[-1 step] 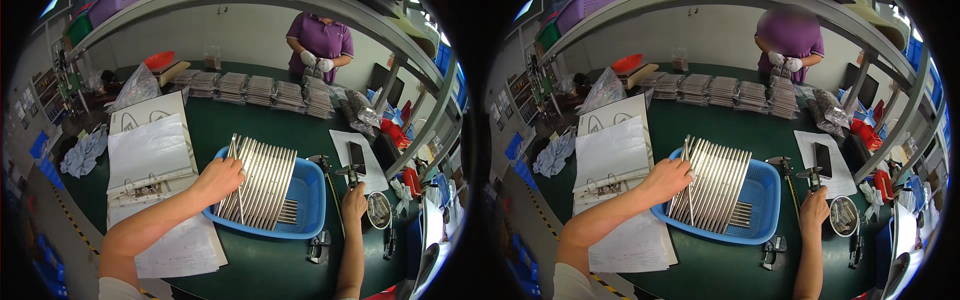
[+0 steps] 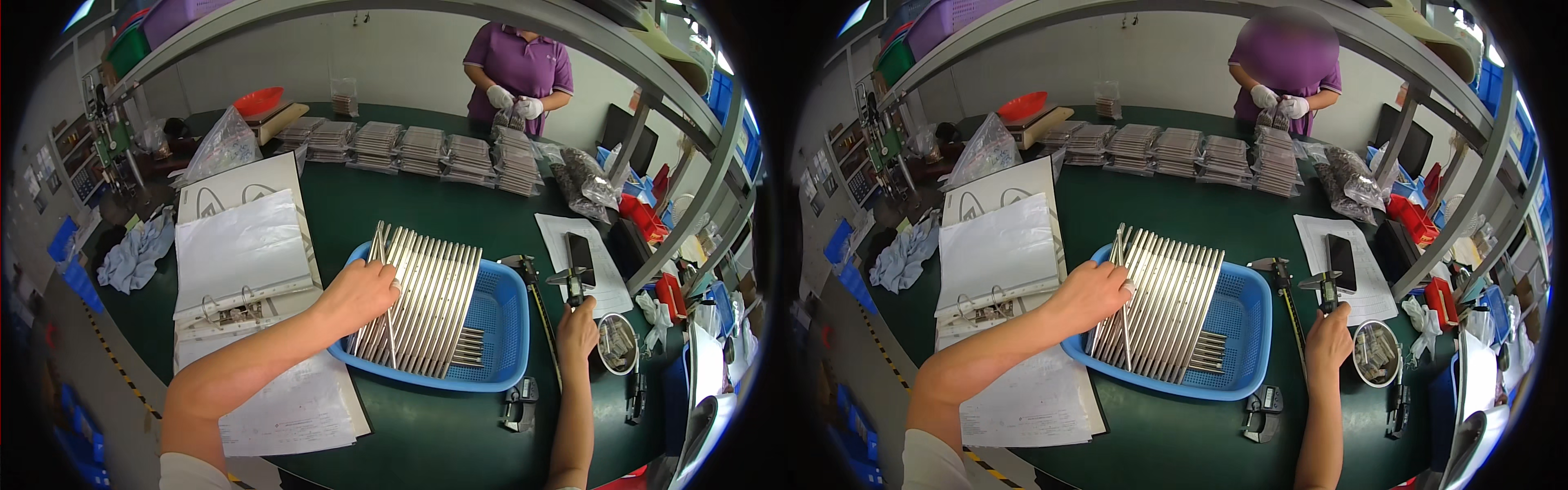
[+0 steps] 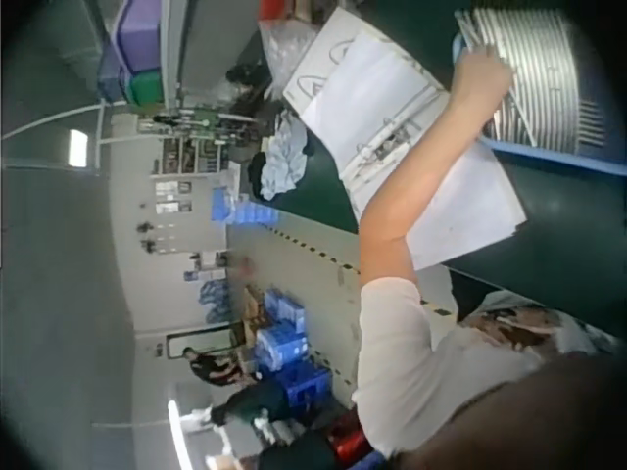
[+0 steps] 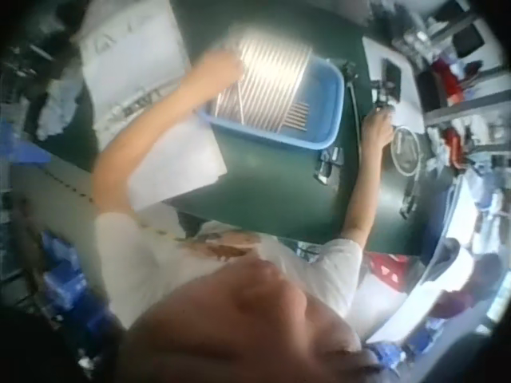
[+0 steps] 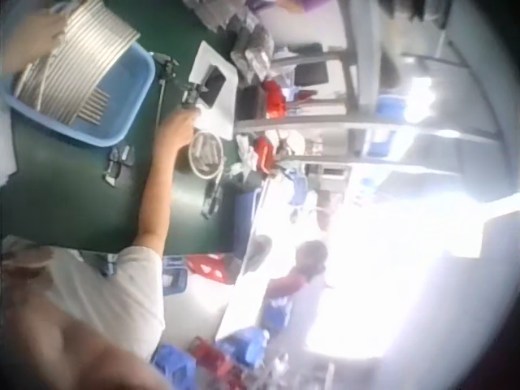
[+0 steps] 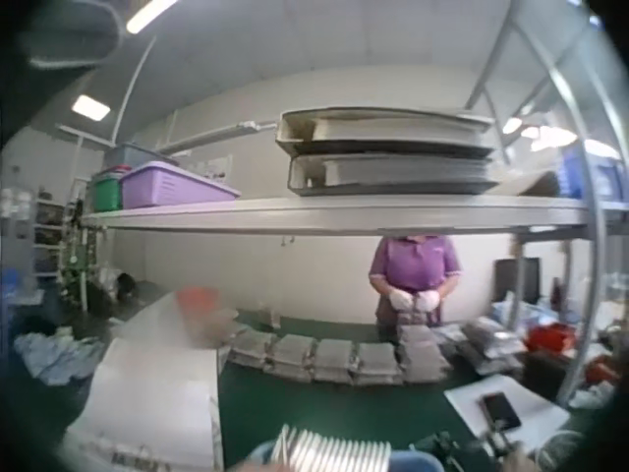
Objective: The person turns pages in a binder, picks up metal rods from a basket, and measures them using a digital caliper.
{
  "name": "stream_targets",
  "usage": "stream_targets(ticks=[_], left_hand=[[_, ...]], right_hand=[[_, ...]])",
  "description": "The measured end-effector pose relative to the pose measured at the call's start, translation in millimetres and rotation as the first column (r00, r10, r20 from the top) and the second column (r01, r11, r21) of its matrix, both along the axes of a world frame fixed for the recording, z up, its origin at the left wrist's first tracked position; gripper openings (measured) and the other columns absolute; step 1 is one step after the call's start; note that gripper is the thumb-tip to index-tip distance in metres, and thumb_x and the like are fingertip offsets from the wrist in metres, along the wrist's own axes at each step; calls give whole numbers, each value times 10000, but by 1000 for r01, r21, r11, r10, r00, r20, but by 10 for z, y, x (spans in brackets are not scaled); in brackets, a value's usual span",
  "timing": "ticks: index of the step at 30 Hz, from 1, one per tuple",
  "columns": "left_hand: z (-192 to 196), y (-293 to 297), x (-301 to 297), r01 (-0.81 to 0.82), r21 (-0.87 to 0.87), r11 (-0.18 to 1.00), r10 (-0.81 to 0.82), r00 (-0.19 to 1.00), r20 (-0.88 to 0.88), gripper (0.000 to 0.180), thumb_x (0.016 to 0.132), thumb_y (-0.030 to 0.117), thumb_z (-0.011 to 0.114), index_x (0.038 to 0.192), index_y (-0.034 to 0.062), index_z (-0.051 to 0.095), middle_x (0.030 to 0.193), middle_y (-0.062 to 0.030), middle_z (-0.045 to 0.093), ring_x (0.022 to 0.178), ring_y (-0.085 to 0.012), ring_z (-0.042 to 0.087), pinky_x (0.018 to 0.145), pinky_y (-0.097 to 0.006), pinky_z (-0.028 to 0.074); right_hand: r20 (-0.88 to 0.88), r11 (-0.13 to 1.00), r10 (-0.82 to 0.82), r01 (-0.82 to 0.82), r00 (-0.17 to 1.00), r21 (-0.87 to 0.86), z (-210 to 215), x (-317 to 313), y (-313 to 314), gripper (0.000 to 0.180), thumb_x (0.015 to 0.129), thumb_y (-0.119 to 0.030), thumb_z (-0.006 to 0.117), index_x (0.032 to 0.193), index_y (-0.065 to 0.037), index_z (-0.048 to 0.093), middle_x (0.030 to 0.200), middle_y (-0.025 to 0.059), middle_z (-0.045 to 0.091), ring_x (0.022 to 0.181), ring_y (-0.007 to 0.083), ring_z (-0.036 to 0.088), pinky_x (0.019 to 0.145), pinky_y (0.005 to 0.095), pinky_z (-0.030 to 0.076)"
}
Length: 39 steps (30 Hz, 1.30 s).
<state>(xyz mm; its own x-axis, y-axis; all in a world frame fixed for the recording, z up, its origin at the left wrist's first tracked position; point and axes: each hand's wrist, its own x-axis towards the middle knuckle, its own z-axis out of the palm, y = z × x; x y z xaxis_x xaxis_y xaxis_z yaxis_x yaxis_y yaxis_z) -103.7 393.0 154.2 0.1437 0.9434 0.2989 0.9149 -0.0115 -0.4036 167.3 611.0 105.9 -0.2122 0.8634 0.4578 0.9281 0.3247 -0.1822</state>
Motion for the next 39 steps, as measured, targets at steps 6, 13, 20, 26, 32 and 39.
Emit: stream_targets(ticks=[6,13,20,26,32,39], left_hand=[[-60,158,128,28,-86,996,-52,958,-283,78,667,150,510,592,142,529,650,-10,465,641,-145,495,525,-251,365],[262,-96,-152,187,73,980,-157,940,-302,85,633,173,528,586,128,473,586,-23,449,512,-142,494,433,-253,360],[584,-1136,-206,-504,261,823,98,579,810,131,771,130,530,763,23,454,618,-36,479,490,-125,447,446,-241,361],[131,-1920,-133,-606,359,710,-121,396,910,163,805,152,511,771,16,429,594,21,407,499,-43,360,430,-218,318],[-64,-2056,79,-638,242,731,5,360,933,200,765,160,577,729,11,450,569,-14,468,486,-64,445,430,-211,360],[-285,-2170,129,-578,213,788,148,513,845,251,683,142,636,590,34,429,513,-69,503,414,-161,513,394,-253,404]], right_hand=[[-200,985,156,-138,967,102,299,46,-157,341,768,-138,525,1045,-24,361,773,165,581,630,330,572,528,392,423],[-273,868,471,-386,839,313,561,-58,-430,417,740,-91,559,1115,-19,393,761,154,580,613,274,580,533,338,431],[25,514,837,-803,546,302,935,11,-920,483,651,-130,638,1084,-2,466,605,70,507,446,179,500,411,268,373],[123,477,824,-795,552,374,822,-320,-1195,384,618,-371,670,786,-51,540,501,17,419,360,170,362,361,281,273],[181,427,841,-832,509,355,927,-544,-1423,379,593,-406,675,651,-73,504,498,13,435,370,175,400,370,275,291],[268,237,881,-855,389,461,934,-612,-1460,550,506,-576,664,596,-82,440,456,-2,342,367,151,349,385,270,242]])
